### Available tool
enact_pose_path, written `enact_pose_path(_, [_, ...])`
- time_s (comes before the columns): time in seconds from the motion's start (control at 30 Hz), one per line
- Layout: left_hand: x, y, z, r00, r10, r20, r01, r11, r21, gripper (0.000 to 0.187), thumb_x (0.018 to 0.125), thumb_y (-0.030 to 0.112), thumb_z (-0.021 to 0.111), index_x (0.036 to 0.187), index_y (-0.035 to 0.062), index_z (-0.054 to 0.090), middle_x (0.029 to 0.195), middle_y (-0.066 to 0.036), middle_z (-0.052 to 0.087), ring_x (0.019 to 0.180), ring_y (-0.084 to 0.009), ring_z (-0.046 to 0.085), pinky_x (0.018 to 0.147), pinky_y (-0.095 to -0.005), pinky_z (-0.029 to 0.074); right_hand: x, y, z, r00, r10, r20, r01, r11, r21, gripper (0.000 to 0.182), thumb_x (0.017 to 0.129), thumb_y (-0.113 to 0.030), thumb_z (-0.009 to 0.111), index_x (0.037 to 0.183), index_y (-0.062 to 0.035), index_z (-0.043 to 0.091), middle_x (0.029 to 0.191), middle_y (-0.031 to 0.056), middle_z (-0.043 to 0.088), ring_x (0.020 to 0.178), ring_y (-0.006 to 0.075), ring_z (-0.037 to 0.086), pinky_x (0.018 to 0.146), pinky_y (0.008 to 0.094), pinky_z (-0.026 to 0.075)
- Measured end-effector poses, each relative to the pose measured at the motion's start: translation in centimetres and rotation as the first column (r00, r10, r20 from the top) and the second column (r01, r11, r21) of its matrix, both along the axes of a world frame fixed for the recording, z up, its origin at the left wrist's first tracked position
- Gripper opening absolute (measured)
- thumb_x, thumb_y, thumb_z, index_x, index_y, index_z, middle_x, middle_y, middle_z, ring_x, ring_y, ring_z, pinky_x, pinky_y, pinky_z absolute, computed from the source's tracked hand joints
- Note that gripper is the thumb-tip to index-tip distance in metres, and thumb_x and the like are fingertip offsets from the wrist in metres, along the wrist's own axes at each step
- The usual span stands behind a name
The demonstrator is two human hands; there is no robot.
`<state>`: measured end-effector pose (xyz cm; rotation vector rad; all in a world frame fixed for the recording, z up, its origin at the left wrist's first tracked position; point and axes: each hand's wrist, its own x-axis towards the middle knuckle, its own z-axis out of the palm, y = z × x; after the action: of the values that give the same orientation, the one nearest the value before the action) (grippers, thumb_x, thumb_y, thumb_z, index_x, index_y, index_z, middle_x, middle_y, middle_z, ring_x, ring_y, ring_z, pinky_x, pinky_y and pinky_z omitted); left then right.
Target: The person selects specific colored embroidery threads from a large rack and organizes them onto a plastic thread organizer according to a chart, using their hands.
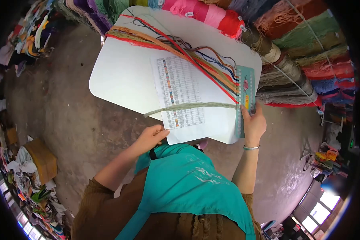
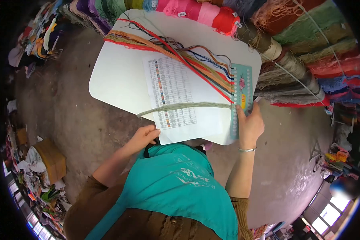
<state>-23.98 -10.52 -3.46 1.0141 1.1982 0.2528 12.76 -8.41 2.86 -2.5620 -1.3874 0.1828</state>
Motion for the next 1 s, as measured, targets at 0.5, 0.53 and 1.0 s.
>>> enact_pose_path(0.5, [8.9,-7.2,-0.2,0.993,-0.05,-0.103,0.091,0.892,0.442,0.03,0.1,0.02,0.053,0.111,-0.0062,0.063,0.092,-0.013,0.071,0.087,-0.0155,0.064,0.076,-0.0324,0.05,14.2,-20.9,2.5,0.843,-0.066,-0.535,0.51,0.416,0.753,0.008,0.101,-0.011,0.058,0.102,-0.0033,0.056,0.086,-0.0029,0.056,0.073,0.0031,0.051,0.065,0.0204,0.045])
enact_pose_path(0.53, [10.4,-8.0,-0.4,0.994,-0.015,-0.112,0.067,0.877,0.475,0.029,0.099,0.019,0.053,0.112,-0.0052,0.063,0.091,-0.016,0.071,0.087,-0.0181,0.066,0.076,-0.0338,0.05,16.8,-24.2,1.8,0.823,-0.132,-0.553,0.564,0.309,0.766,0.009,0.101,-0.011,0.057,0.104,-0.0027,0.056,0.088,-0.0021,0.057,0.075,0.0038,0.052,0.066,0.0211,0.046])
enact_pose_path(1.0, [40.2,-7.7,0.9,0.805,-0.311,-0.505,0.592,0.362,0.72,0.023,0.094,0.008,0.052,0.113,0.0044,0.065,0.093,-0.022,0.067,0.088,-0.0418,0.065,0.074,-0.0483,0.051,31.6,-53.3,-2.6,0.523,-0.822,-0.225,0.71,0.274,0.649,0.021,0.098,-0.007,0.054,0.117,0.0017,0.058,0.094,0.006,0.064,0.078,0.0119,0.056,0.072,0.0293,0.048])
